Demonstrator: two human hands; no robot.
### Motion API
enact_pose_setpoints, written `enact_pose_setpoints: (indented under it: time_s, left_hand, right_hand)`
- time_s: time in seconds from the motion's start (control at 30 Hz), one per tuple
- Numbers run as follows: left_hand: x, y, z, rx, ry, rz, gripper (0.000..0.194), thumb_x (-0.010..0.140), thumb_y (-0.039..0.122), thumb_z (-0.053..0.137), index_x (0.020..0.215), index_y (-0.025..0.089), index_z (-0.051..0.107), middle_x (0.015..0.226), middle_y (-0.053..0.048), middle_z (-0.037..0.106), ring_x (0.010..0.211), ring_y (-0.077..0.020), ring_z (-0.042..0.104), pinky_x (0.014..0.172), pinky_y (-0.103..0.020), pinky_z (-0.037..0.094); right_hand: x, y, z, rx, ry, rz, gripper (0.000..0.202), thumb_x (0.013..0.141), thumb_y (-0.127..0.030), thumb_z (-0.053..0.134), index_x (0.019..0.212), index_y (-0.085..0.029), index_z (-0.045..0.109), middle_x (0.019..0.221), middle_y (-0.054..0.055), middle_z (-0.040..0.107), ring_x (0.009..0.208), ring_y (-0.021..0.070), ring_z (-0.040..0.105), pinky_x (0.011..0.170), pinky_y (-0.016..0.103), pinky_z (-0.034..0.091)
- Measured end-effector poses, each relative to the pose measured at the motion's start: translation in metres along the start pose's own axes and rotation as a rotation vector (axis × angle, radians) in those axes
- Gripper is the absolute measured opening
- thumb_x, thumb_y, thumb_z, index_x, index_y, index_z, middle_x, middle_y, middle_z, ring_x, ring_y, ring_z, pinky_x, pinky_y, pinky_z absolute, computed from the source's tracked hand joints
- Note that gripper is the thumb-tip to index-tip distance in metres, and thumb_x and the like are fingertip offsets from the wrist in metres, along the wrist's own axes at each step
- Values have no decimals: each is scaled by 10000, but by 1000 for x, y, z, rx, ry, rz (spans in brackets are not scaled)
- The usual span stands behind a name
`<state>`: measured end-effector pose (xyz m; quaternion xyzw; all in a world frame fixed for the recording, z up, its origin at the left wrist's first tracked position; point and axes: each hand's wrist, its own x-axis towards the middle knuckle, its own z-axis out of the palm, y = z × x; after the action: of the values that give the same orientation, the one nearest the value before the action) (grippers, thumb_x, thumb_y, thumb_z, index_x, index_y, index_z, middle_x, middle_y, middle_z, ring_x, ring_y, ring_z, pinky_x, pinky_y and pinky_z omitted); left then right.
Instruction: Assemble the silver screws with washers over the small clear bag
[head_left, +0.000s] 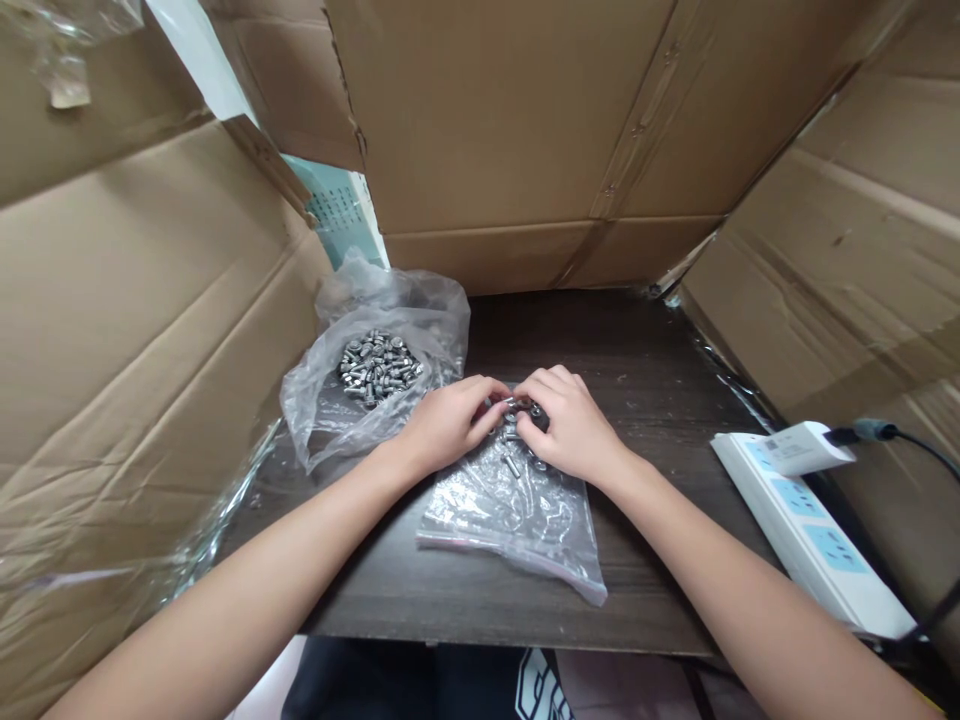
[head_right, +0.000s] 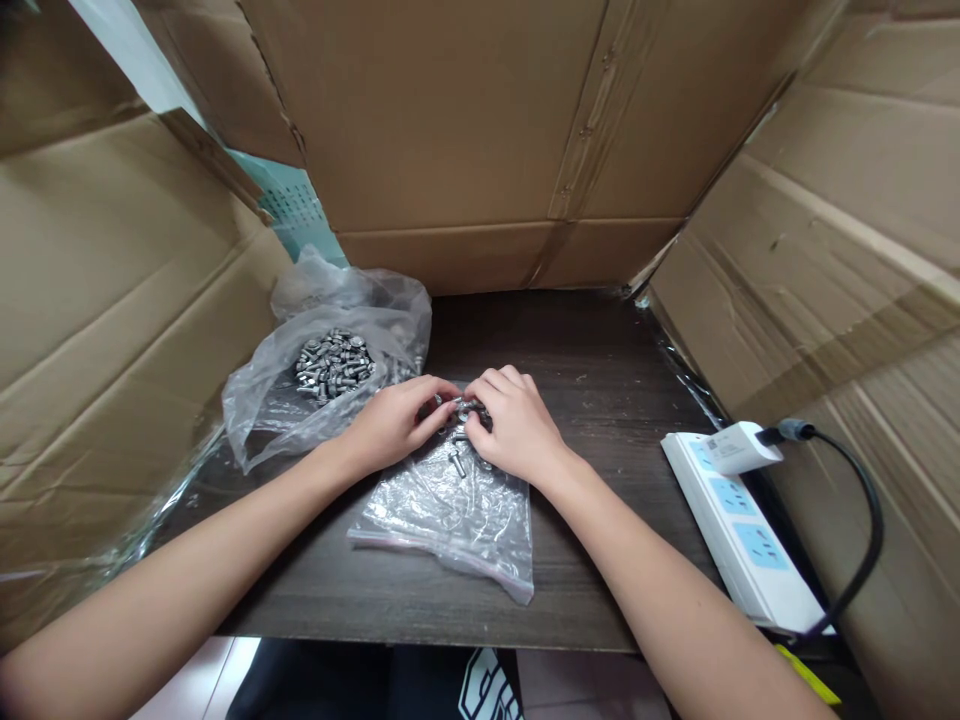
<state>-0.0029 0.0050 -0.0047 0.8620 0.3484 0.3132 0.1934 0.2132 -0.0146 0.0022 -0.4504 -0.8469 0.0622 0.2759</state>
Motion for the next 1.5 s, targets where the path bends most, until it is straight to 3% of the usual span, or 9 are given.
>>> enact_pose_setpoints:
  time_s: [0.13,0.4,0.57,0.8,1.23,1.5]
  left_hand:
    - [0,-3,2,-10,44,54,165,1069,264,522,1124,178,651,1050,-69,693,895,-199,663,798,-308,503]
    - [0,5,-2,-39,9,-32,166,1086,310,486,1129,196,598,945,-27,713,773,-181,660,706,-286,446]
    - [0,5,-1,-28,-10,-19,148,1067,298,514,1116,195,609,958,-33,714,771,-178,648,709,-285,444]
    - [0,3,0,-11,-44,-62,134,1052,292,545,1078,187,623,952,-39,704,777,-187,638,708,-301,440]
    - [0,2,1,18,-58,-27,185,1082,291,510,1094,181,659,1012,-62,723,908,-225,683,793,-334,493]
    - [0,2,1,64,-84,-16,205,1075,272,497,1048,166,670,945,-65,703,842,-210,657,738,-315,473]
  right_hand:
    - [-2,0,3,9,-49,43,140,911,-165,595,974,-193,717,1034,68,676,1068,274,525,909,421,384]
    - [0,0,5,75,-62,106,132,882,-157,623,984,-194,699,1049,65,687,1089,277,527,934,430,388]
    - [1,-2,6,102,32,75,70,850,-126,621,849,-193,601,878,31,662,936,238,565,850,387,391]
    - [2,-9,3,263,266,29,86,893,-121,597,862,-200,610,814,8,626,760,166,582,717,302,455]
    - [1,-18,2,315,339,-24,108,907,-92,634,915,-195,666,850,7,671,716,134,655,687,264,536]
    - [1,-21,1,362,287,-20,119,921,-162,608,966,-207,708,926,48,691,779,169,677,700,309,593]
